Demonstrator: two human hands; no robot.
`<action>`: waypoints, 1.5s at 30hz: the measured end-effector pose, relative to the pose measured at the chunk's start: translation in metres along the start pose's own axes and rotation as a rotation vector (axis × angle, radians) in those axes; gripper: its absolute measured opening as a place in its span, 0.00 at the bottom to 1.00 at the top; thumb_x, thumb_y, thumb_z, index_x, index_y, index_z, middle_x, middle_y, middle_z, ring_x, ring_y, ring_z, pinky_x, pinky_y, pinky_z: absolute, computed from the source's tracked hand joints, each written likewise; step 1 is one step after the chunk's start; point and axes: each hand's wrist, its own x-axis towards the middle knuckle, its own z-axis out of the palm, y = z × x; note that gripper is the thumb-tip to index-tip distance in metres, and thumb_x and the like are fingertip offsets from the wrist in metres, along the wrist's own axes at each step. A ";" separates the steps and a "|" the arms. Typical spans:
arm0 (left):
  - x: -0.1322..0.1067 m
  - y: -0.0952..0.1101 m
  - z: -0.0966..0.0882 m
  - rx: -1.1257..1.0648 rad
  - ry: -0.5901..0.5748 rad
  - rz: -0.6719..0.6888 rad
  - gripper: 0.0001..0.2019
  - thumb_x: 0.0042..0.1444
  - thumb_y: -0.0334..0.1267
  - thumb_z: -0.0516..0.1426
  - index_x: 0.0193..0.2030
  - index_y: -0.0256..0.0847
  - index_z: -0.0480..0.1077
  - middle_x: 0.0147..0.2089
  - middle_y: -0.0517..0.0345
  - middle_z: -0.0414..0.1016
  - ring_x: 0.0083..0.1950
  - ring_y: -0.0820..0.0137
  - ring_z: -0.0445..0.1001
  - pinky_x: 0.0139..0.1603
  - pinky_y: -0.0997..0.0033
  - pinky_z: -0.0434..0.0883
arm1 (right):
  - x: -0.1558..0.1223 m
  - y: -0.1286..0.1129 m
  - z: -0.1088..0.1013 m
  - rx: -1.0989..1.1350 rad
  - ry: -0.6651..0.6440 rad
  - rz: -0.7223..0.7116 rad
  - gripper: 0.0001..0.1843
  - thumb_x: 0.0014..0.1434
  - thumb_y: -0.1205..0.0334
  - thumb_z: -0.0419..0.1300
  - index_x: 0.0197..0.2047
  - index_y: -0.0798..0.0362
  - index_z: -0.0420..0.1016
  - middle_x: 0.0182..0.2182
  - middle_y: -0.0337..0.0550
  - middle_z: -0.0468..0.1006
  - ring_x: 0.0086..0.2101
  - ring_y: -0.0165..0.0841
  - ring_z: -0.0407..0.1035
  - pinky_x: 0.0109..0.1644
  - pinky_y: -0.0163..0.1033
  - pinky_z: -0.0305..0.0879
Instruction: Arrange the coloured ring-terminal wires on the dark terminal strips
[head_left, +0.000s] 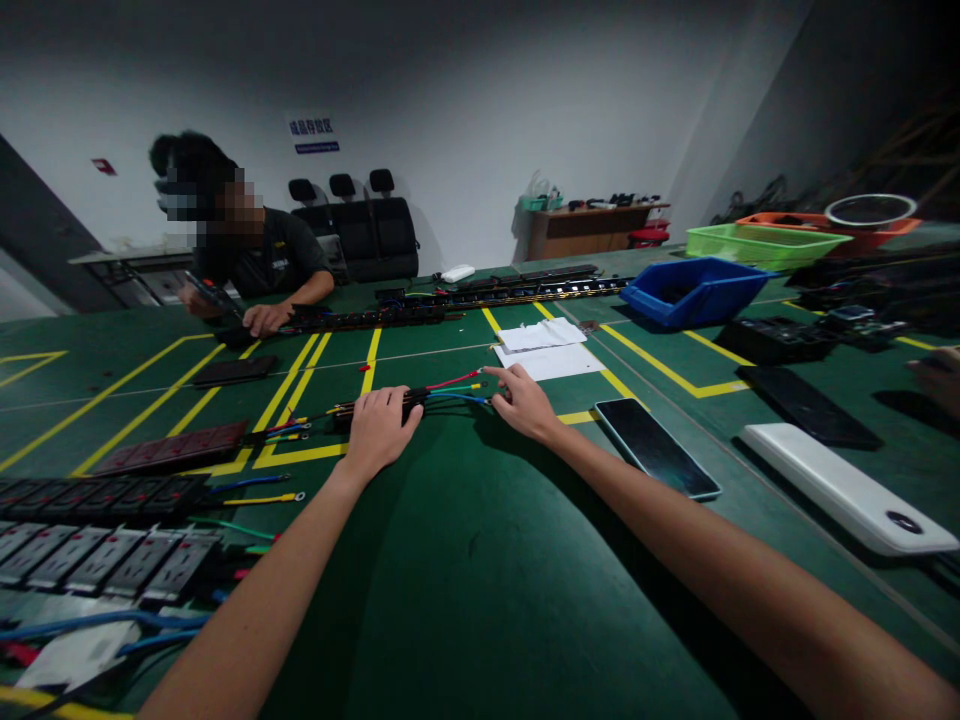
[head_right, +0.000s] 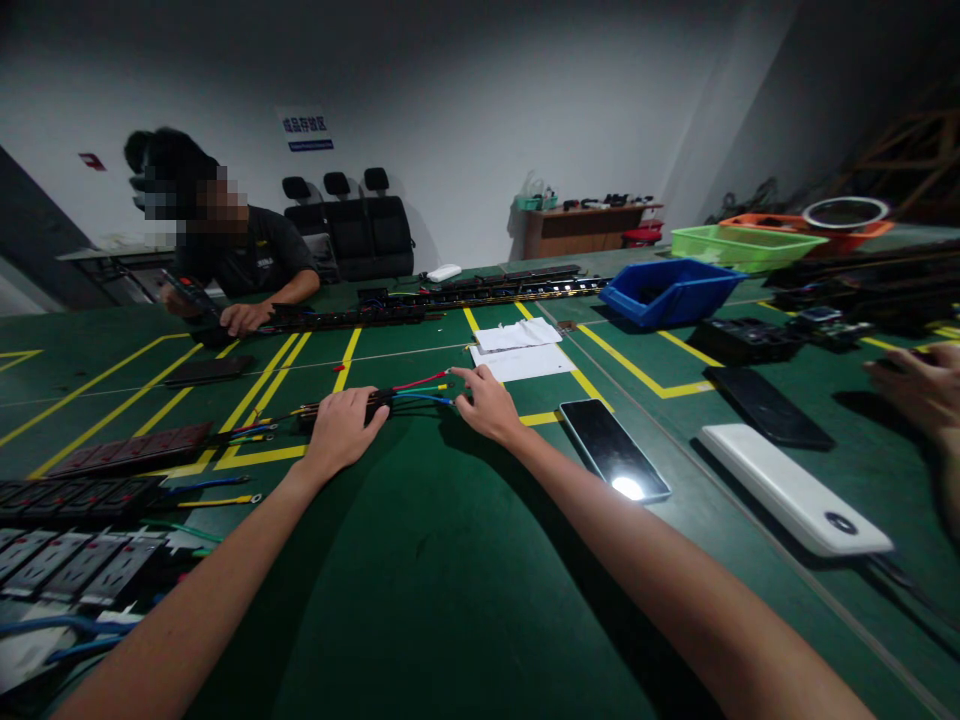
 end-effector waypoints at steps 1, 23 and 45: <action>0.000 0.000 0.000 0.003 0.002 0.001 0.25 0.70 0.51 0.46 0.59 0.35 0.70 0.56 0.40 0.76 0.58 0.52 0.71 0.64 0.47 0.62 | 0.000 0.000 0.000 -0.003 -0.009 0.000 0.30 0.59 0.65 0.55 0.64 0.55 0.71 0.44 0.47 0.71 0.34 0.34 0.68 0.42 0.40 0.67; -0.001 0.000 -0.001 -0.010 0.002 0.002 0.24 0.70 0.51 0.46 0.59 0.36 0.70 0.56 0.41 0.76 0.58 0.52 0.72 0.64 0.46 0.63 | -0.001 -0.003 0.001 -0.037 0.018 0.027 0.21 0.69 0.58 0.51 0.60 0.51 0.74 0.43 0.45 0.73 0.36 0.35 0.69 0.41 0.39 0.64; 0.000 0.001 -0.001 -0.004 -0.003 -0.005 0.25 0.70 0.52 0.46 0.59 0.34 0.70 0.56 0.39 0.76 0.58 0.51 0.72 0.64 0.46 0.62 | 0.003 0.003 -0.001 -0.024 -0.149 0.066 0.29 0.67 0.62 0.50 0.70 0.49 0.64 0.48 0.47 0.74 0.45 0.39 0.71 0.47 0.39 0.65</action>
